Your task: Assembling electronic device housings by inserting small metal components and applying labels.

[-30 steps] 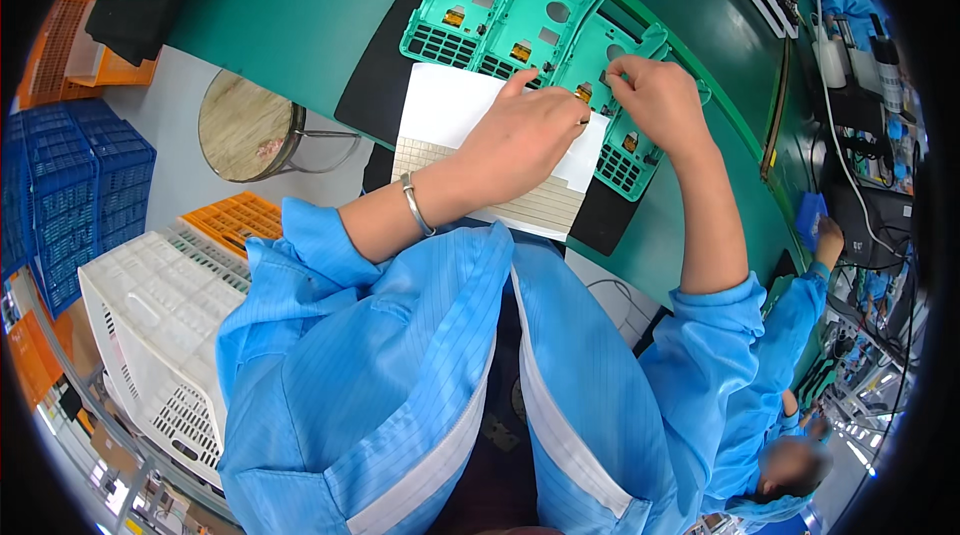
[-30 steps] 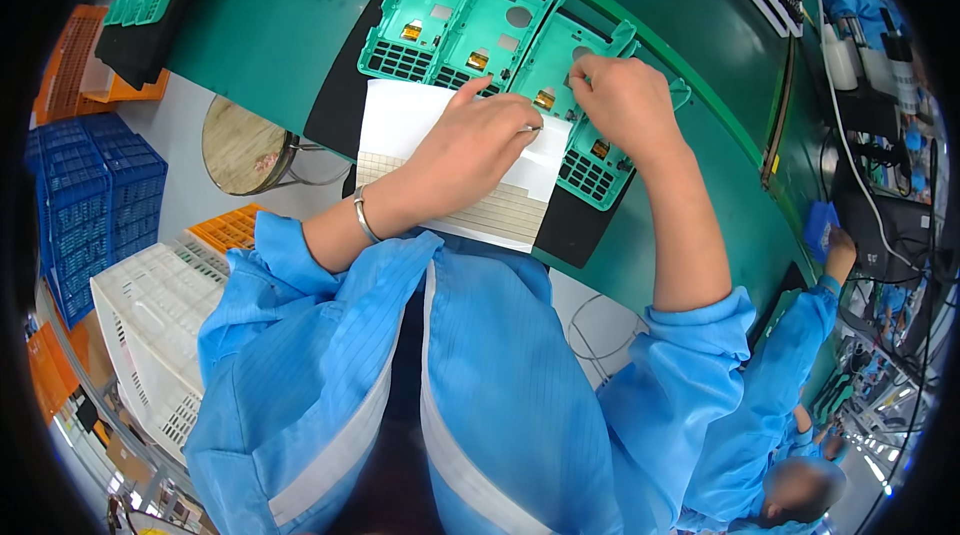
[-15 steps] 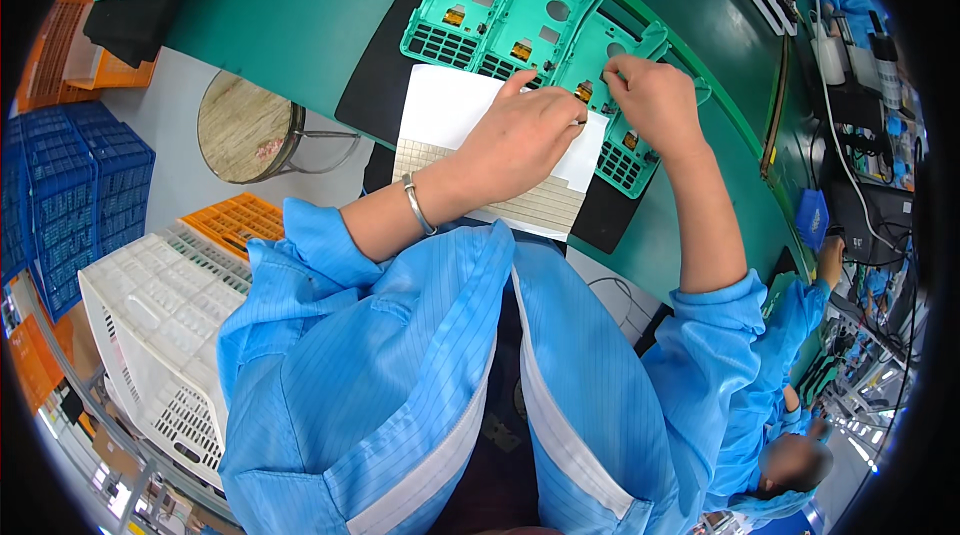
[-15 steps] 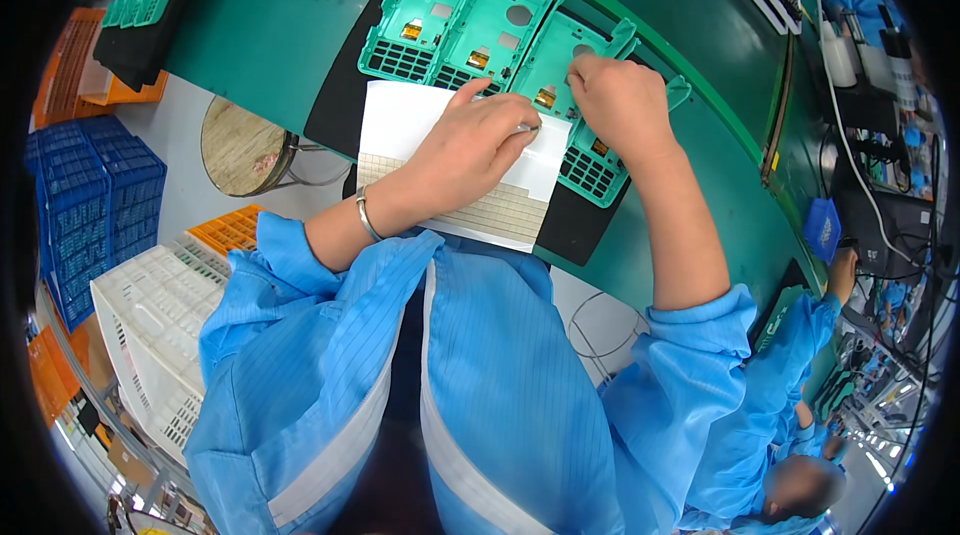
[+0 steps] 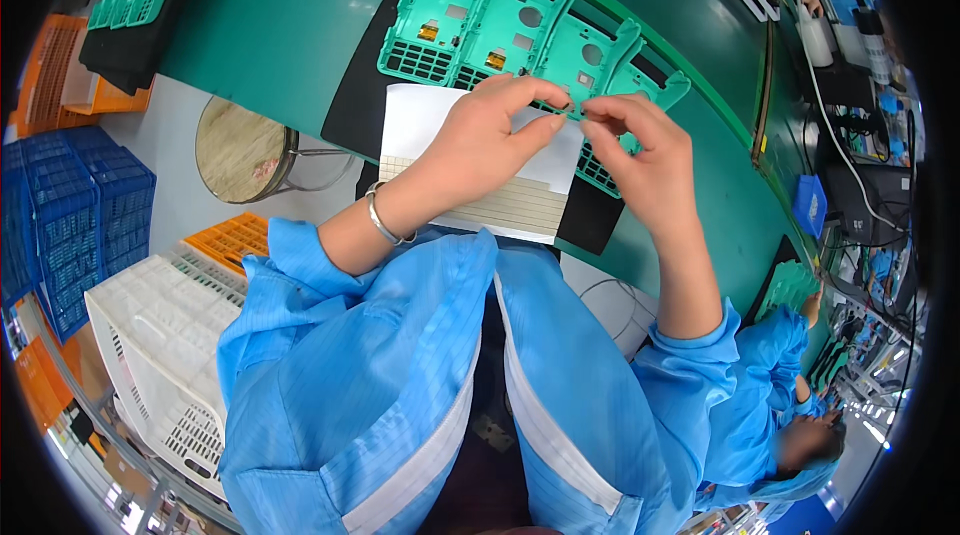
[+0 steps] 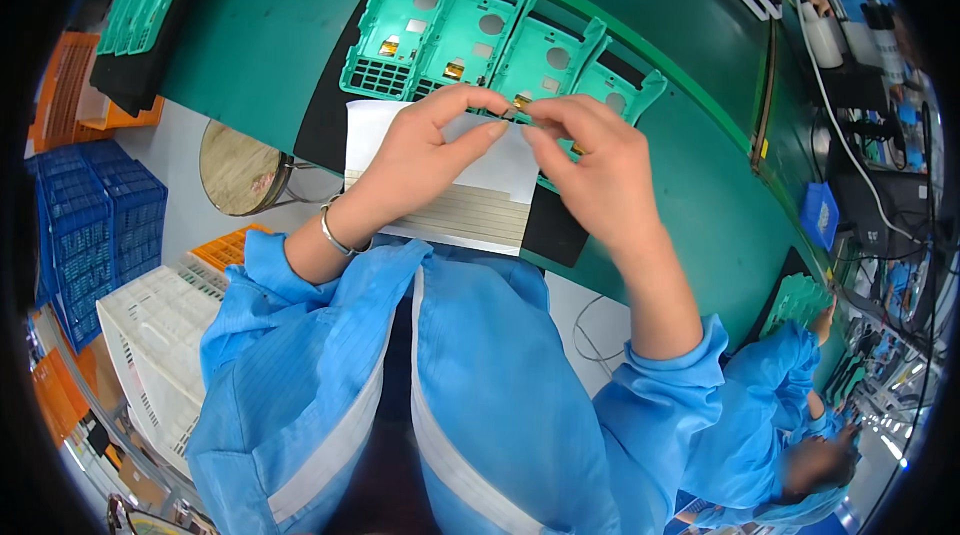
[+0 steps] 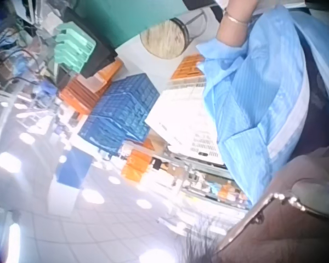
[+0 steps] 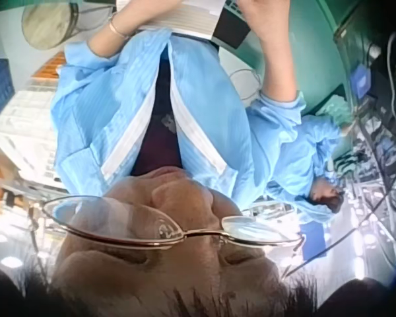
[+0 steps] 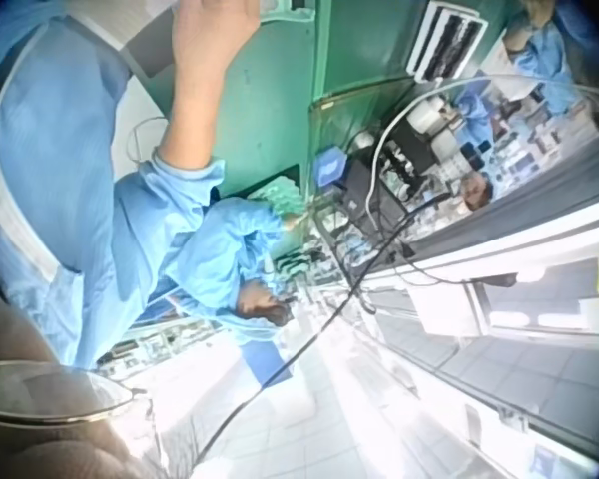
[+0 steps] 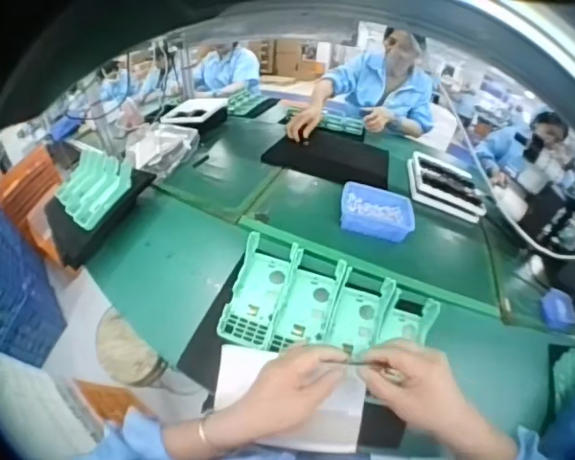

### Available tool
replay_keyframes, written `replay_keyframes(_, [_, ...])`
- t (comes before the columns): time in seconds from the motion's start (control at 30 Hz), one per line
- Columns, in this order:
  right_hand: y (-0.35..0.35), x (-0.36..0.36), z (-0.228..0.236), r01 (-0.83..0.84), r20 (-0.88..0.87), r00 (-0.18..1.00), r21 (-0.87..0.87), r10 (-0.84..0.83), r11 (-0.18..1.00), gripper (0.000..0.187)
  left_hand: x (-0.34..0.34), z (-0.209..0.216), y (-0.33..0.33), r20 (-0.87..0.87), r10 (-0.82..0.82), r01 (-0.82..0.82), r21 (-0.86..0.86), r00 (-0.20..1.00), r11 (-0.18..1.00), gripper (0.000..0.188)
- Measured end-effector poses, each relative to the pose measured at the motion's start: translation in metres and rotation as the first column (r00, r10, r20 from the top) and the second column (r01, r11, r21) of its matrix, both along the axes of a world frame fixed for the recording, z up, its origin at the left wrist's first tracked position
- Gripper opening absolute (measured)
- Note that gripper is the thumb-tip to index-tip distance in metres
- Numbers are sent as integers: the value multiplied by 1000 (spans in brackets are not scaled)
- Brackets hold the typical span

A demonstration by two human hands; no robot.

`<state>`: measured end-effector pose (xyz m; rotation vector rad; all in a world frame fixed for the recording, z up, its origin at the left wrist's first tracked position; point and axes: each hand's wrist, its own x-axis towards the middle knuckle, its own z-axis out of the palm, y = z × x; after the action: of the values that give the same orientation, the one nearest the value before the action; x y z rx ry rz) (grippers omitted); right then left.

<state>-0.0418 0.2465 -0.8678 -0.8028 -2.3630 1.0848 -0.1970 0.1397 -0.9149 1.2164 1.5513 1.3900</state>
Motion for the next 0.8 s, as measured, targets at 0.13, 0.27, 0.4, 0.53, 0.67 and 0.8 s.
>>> replay_keyframes(0.13, [-6,0,1,-47,-11,999,267,52,963,15,3,7,-2,85,-80,84,-42,993,996,21])
replay_keyframes(0.27, [-11,16,2,-90,65,996,471,68,877,13,13,5,0,143,-124,132,-49,982,990,22])
replay_keyframes(0.4, [-15,25,1,-44,37,999,538,28,842,12,22,8,3,204,-162,179,-67,966,982,22])
replay_keyframes(0.53, [-15,32,0,47,24,998,436,-64,899,11,29,9,8,246,-176,201,-80,953,976,23])
replay_keyframes(0.67, [-10,36,-7,36,-17,999,453,-32,891,11,31,10,11,302,-216,273,-162,929,948,25])
replay_keyframes(0.8, [-12,40,-6,9,39,999,559,-37,829,12,33,5,16,377,-236,318,-172,895,932,25])
